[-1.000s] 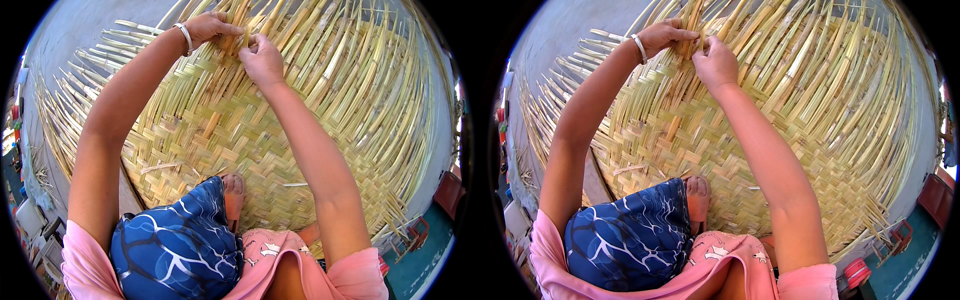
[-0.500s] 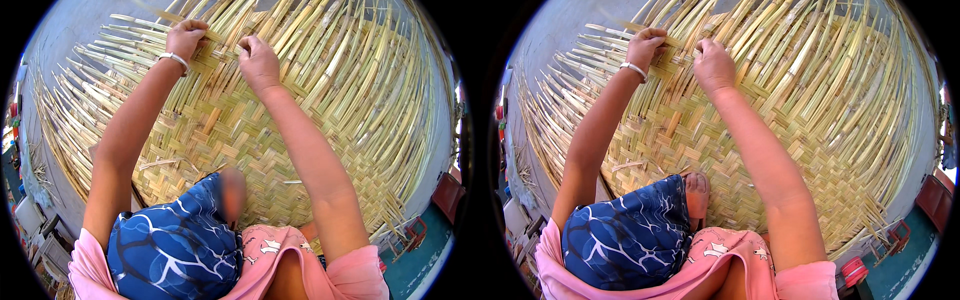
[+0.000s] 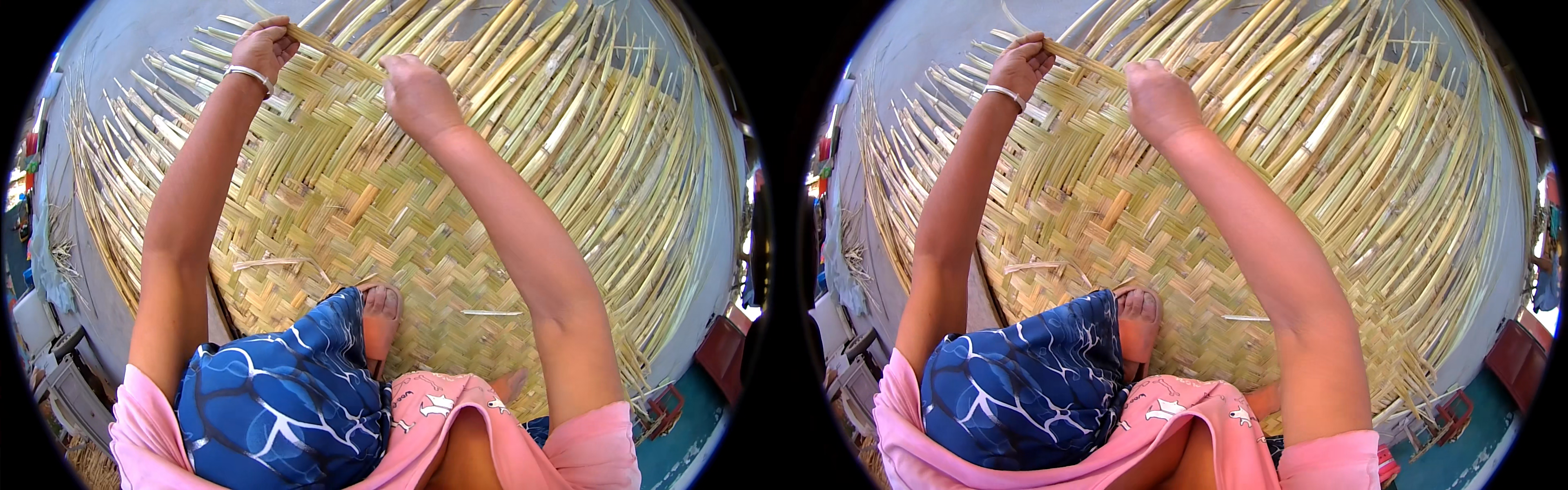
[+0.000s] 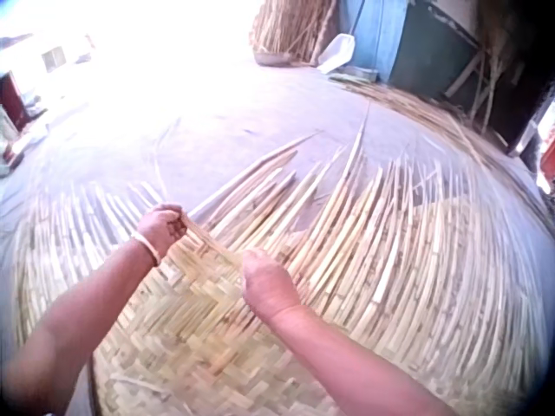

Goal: The person weaves a large flat basket using dried palm leaves. They sit on the floor and interlace the leaves by hand, occasionally using a wooden block to press the weave tight.

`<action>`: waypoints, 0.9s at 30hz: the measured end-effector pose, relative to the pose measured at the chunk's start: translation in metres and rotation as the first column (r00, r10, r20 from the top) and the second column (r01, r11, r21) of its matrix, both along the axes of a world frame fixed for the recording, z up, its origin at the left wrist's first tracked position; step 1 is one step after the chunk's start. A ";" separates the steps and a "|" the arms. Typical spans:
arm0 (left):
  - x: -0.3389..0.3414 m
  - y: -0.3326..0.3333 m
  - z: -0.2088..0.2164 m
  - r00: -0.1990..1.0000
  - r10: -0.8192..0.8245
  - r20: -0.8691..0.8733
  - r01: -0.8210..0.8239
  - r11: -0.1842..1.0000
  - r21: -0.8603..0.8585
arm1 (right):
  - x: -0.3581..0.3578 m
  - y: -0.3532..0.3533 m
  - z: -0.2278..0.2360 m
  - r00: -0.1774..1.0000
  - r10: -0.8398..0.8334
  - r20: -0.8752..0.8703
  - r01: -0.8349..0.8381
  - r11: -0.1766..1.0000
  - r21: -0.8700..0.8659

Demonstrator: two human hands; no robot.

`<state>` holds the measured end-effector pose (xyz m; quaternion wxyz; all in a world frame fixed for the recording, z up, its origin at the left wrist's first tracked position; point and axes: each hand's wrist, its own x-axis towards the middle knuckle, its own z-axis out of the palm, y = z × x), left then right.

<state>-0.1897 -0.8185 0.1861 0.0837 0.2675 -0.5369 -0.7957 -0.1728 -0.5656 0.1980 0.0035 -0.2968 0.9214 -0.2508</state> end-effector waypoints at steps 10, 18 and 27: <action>-0.029 0.015 0.013 0.928 -0.370 0.038 0.372 0.922 -0.110 | -0.026 -0.038 0.011 0.899 -0.248 0.361 0.290 0.955 -0.067; -0.074 0.057 0.008 0.737 -0.576 0.354 0.673 0.574 -0.466 | -0.011 -0.031 0.014 0.787 -0.251 0.563 0.529 0.745 -0.407; -0.074 0.050 -0.011 0.693 -0.653 0.305 0.715 0.676 -0.179 | -0.015 -0.035 0.005 0.612 -0.194 0.767 0.685 0.614 -0.392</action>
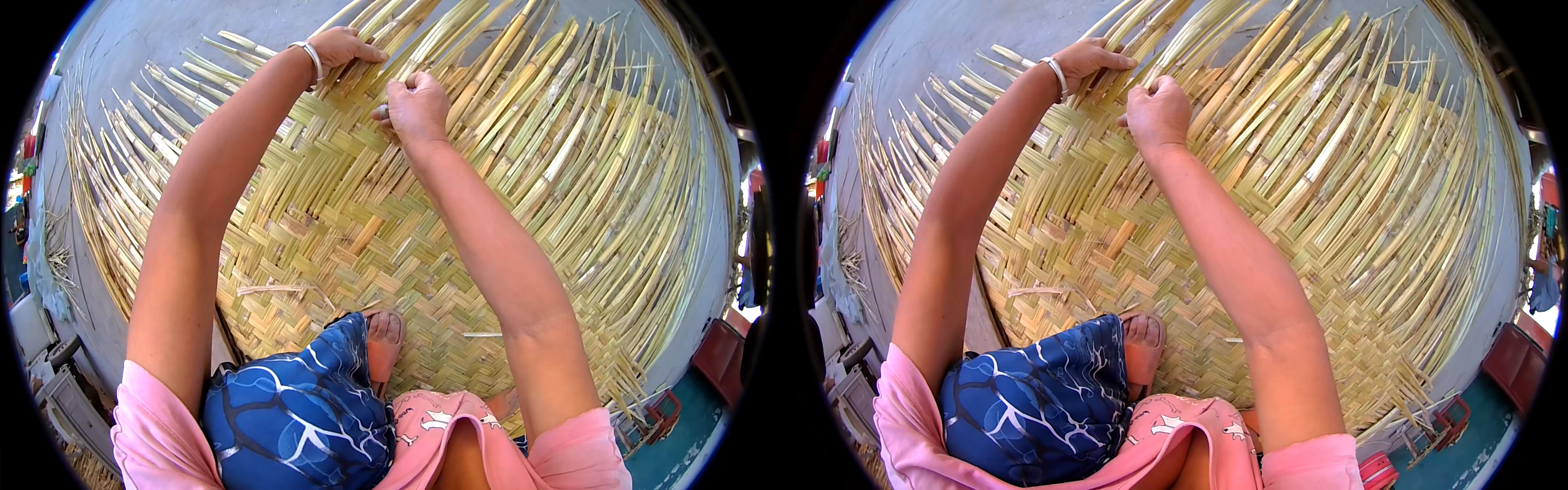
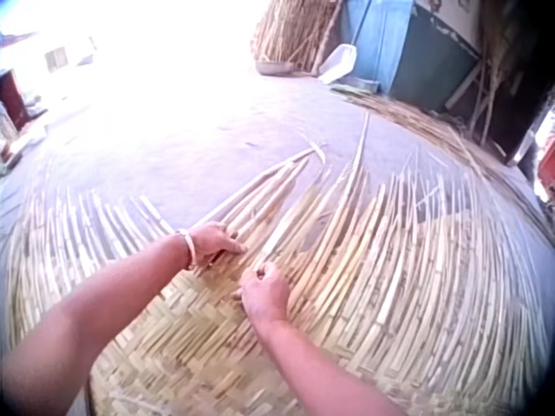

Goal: The person weaves a large flat basket using dried palm leaves. They sit on the floor and interlace the leaves by hand, occasionally using a wooden block to press the weave tight.

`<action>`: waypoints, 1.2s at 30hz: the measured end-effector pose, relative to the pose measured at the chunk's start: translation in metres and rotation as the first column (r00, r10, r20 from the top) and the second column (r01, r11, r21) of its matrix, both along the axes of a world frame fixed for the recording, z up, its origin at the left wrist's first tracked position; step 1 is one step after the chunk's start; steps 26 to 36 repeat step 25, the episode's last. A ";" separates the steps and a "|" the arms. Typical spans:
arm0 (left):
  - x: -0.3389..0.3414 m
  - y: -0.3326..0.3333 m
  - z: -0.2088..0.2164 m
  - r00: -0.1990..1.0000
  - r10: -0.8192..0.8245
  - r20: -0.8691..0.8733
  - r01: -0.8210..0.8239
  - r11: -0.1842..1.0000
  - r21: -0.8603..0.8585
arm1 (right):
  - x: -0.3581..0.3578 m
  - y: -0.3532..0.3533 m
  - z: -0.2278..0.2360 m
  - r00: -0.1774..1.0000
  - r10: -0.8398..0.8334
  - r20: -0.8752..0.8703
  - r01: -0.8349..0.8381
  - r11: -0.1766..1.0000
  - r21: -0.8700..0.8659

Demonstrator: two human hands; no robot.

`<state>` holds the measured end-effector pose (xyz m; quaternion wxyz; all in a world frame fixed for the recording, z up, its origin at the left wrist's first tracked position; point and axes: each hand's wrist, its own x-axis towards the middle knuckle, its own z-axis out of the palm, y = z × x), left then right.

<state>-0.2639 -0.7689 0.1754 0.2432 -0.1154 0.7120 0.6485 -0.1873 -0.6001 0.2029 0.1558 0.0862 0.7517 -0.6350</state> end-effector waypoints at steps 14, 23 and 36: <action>0.031 -0.030 0.001 0.861 0.413 -0.296 -0.383 0.911 0.156 | -0.007 0.007 -0.044 0.934 0.251 -0.256 -0.169 0.938 0.303; 0.060 -0.065 -0.023 0.734 0.547 -0.403 -0.601 0.799 -0.009 | 0.002 0.024 -0.032 0.919 0.332 -0.211 -0.295 0.937 0.190; 0.058 -0.091 -0.002 0.699 0.626 -0.346 -0.569 0.780 0.261 | 0.001 0.038 -0.018 0.904 0.388 -0.182 -0.335 0.905 0.262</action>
